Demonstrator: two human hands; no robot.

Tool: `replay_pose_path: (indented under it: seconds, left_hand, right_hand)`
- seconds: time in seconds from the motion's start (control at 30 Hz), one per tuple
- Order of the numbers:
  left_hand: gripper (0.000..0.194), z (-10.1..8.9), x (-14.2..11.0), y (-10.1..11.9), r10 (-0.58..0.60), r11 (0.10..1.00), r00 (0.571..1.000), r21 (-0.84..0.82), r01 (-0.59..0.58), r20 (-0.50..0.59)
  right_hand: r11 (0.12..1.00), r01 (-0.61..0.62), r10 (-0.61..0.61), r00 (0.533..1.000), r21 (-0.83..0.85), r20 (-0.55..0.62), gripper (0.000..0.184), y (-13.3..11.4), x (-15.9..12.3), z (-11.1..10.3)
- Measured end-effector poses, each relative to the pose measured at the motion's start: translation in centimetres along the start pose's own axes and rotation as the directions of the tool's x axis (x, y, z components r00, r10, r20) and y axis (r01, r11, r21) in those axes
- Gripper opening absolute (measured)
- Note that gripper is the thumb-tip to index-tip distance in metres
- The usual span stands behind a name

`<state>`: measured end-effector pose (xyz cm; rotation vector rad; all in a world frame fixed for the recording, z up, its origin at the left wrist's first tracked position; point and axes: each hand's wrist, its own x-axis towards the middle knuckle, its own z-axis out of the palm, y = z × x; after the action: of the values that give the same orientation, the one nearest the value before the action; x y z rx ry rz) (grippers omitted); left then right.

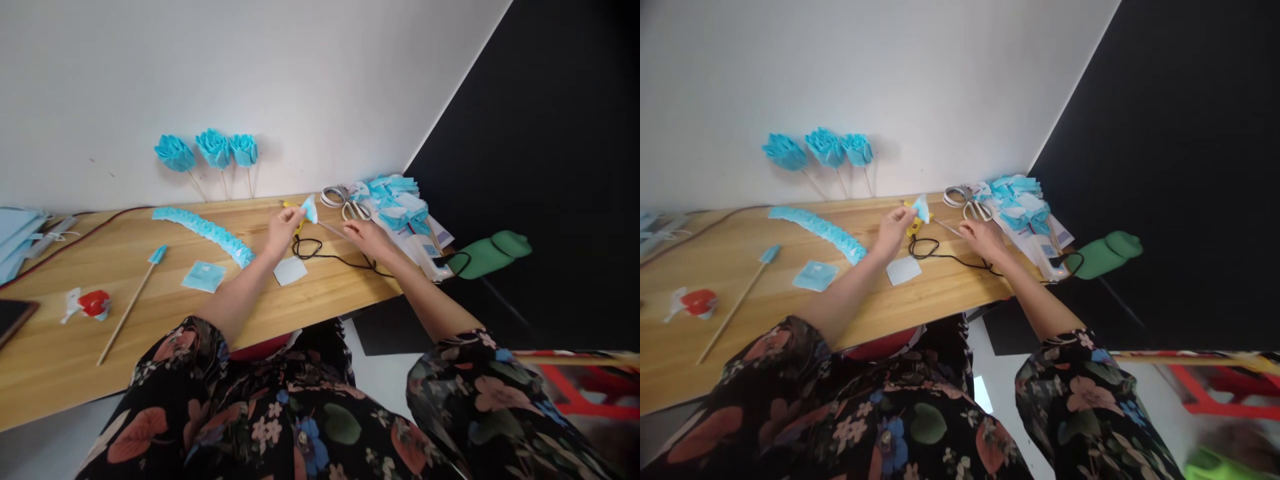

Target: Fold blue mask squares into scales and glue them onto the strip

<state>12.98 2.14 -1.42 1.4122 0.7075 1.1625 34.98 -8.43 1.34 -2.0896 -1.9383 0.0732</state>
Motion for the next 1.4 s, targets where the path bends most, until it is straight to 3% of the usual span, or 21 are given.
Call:
replay_pose_path:
  seconds: [0.1,0.23,0.33,0.47,0.57,0.67,0.73,0.87,1.03,1.2,1.4]
  left_hand:
    - [0.03,-0.6,1.0,1.3,0.009,0.961,0.993,-0.273,-0.041,-0.117]
    - [0.04,-2.3,1.7,3.9,-0.07,0.908,0.988,-0.418,0.007,-0.137]
    - [0.039,-4.6,1.5,6.0,-0.133,0.885,0.981,-0.464,0.052,-0.144]
    - [0.035,-9.2,0.5,7.9,-0.174,0.867,0.97,-0.494,0.069,-0.169]
    - [0.031,-12.6,-0.7,8.3,-0.225,0.86,0.949,-0.503,0.087,-0.22]
    - [0.029,-14.6,-1.8,7.9,-0.258,0.854,0.931,-0.512,0.094,-0.26]
    - [0.028,-15.1,-2.3,7.5,-0.282,0.841,0.92,-0.531,0.1,-0.273]
    - [0.029,-15.3,-3.3,6.7,-0.33,0.801,0.899,-0.589,0.107,-0.287]
    - [0.032,-15.7,-4.1,6.2,-0.34,0.787,0.895,-0.608,0.102,-0.29]
    - [0.035,-15.9,-4.2,5.9,-0.28,0.809,0.925,-0.581,0.085,-0.255]
    - [0.033,-15.8,-4.2,5.8,-0.332,0.748,0.914,-0.655,0.106,-0.232]
  right_hand:
    - [0.997,0.076,-0.075,0.995,-0.013,0.061,0.031,-1.2,-2.4,0.9]
    - [0.969,0.192,-0.179,0.979,-0.154,0.096,0.027,-2.9,-3.9,2.4]
    - [0.956,0.151,-0.132,0.987,-0.252,0.092,0.022,-2.9,-3.8,2.7]
    - [0.931,0.05,-0.026,0.997,-0.361,0.07,0.024,-0.8,-3.0,1.8]
    - [0.924,0.013,0.003,0.999,-0.383,0.041,0.026,0.5,-2.5,0.8]
    - [0.936,0.007,-0.015,1.0,-0.351,-0.02,0.03,-0.3,-1.8,0.3]
    - [0.953,0.041,-0.06,0.997,-0.299,-0.055,0.035,-2.2,-1.1,0.6]
    - [0.938,0.275,-0.279,0.96,-0.211,0.007,0.045,-6.9,1.0,2.8]
    - [0.914,0.325,-0.304,0.945,-0.243,0.12,0.062,-10.5,3.9,5.6]
    - [0.9,0.347,-0.3,0.933,-0.266,0.2,0.057,-11.2,4.6,6.2]
    - [0.866,0.425,-0.386,0.903,-0.264,0.187,0.055,-9.5,2.5,6.1]
